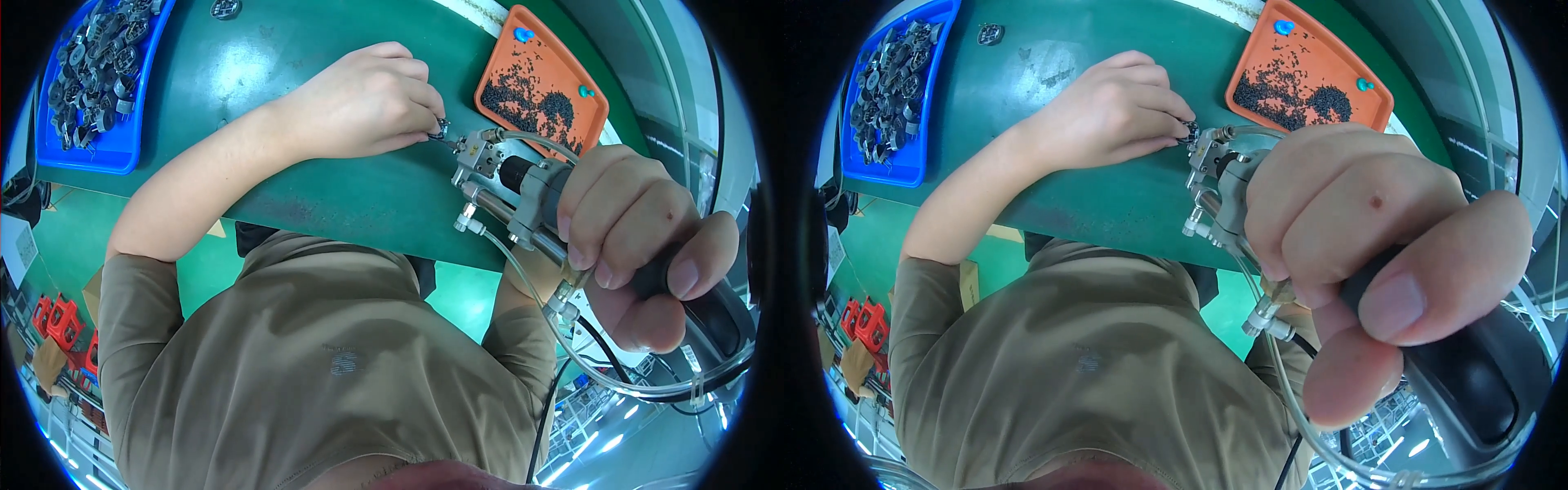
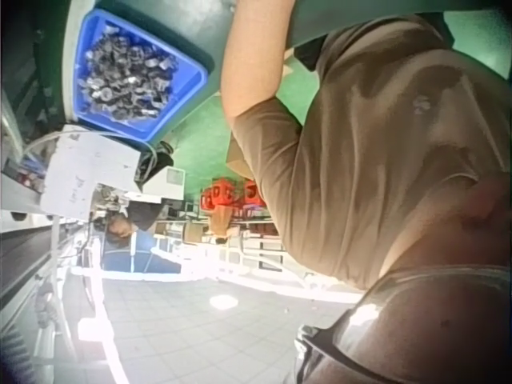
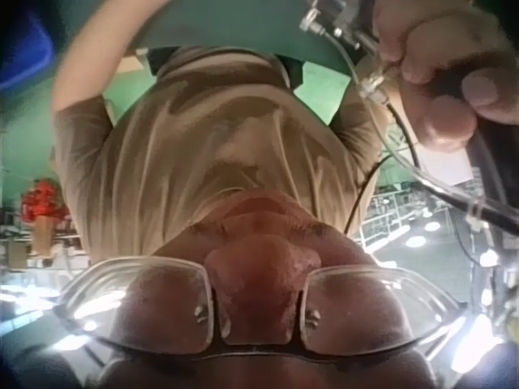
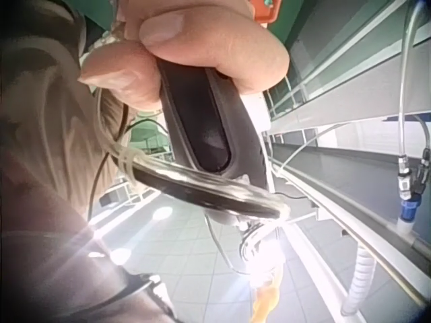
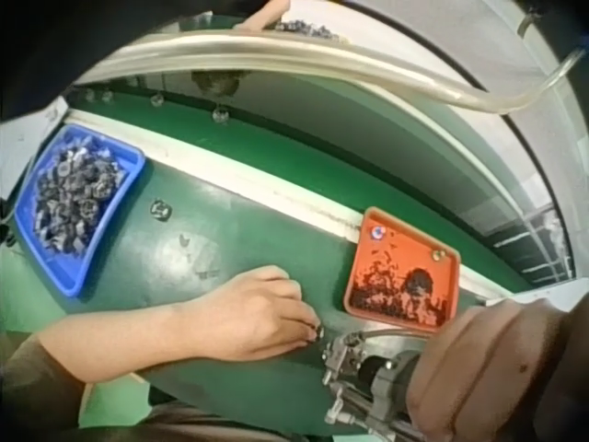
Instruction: The person assembles small circular electronic components by hand, using an automated dispensing tool to join them with electronic wires and small black parts from plastic trays.
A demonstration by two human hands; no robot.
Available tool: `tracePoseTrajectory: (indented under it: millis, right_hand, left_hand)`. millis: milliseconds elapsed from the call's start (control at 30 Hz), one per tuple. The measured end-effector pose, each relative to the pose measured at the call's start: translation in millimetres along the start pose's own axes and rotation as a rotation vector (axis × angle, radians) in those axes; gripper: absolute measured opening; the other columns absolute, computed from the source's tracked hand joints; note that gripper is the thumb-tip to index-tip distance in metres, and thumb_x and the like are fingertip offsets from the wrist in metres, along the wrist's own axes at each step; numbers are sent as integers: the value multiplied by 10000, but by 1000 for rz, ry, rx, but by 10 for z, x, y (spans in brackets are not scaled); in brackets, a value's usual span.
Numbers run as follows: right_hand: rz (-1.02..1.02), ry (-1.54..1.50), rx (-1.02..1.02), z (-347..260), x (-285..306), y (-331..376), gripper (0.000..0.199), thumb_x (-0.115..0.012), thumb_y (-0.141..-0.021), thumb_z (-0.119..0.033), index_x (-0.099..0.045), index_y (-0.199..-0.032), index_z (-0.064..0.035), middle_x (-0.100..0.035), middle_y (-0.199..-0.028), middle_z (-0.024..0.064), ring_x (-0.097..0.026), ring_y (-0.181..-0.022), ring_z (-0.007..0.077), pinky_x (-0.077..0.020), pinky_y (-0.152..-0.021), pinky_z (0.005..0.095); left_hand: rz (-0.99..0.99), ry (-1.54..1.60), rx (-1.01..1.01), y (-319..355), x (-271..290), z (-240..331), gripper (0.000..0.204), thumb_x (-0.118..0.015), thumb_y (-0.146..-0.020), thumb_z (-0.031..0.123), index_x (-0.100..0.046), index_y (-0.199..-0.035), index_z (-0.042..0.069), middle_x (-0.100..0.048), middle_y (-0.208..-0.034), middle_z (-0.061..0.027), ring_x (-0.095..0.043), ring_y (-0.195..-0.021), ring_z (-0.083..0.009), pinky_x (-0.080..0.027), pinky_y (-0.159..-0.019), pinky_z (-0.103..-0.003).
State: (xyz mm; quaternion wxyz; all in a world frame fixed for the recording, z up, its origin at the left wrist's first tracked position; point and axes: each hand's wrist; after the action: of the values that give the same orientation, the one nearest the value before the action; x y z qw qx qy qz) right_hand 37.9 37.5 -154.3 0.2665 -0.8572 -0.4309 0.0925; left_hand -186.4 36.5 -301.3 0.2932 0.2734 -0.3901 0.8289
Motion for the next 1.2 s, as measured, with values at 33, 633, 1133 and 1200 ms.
tracePoseTrajectory:
  millis: [33,633,1133,1200]
  right_hand:
    - [1,-1,-1,-42,8,-54,368,-633,-995,-445,-463,-1170,-170,-577,-788,-26,-598,-627,110,-465,-549,267]
    - [-96,118,-130,-51,-82,-181,241,-578,-1032,-356,-432,-1061,-166,-551,-751,-6,-581,-601,126,-461,-537,291]
    - [438,112,223,-591,-111,127,268,-738,-902,-194,-484,-936,-120,-622,-643,-18,-615,-504,102,-497,-448,225]
    - [387,87,185,-532,-70,171,279,-751,-890,-179,-484,-941,-118,-620,-642,-9,-618,-511,117,-505,-459,236]
  left_hand:
    - [4,2,-4,1,-2,-2,99,-761,-810,140,-753,-885,75,-727,-1024,-6,-632,-897,-213,-485,-874,-364]
    - [-54,-10,24,-31,30,7,105,-756,-811,145,-744,-876,63,-717,-1021,-7,-614,-883,-220,-488,-898,-371]
    - [-13,-466,76,-38,629,154,59,-679,-745,181,-686,-725,125,-650,-805,12,-615,-844,-206,-481,-865,-358]
    - [118,-635,128,62,1145,146,43,-678,-690,160,-668,-680,119,-657,-763,-12,-635,-802,-233,-497,-791,-374]
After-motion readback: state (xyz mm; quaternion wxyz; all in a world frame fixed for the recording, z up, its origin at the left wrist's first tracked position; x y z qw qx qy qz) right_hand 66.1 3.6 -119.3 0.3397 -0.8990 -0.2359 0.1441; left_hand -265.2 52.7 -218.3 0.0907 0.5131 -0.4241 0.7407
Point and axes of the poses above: each hand's wrist, its own y-axis away from the middle knuckle, its own x-axis out of the back of the hand, z = x × y
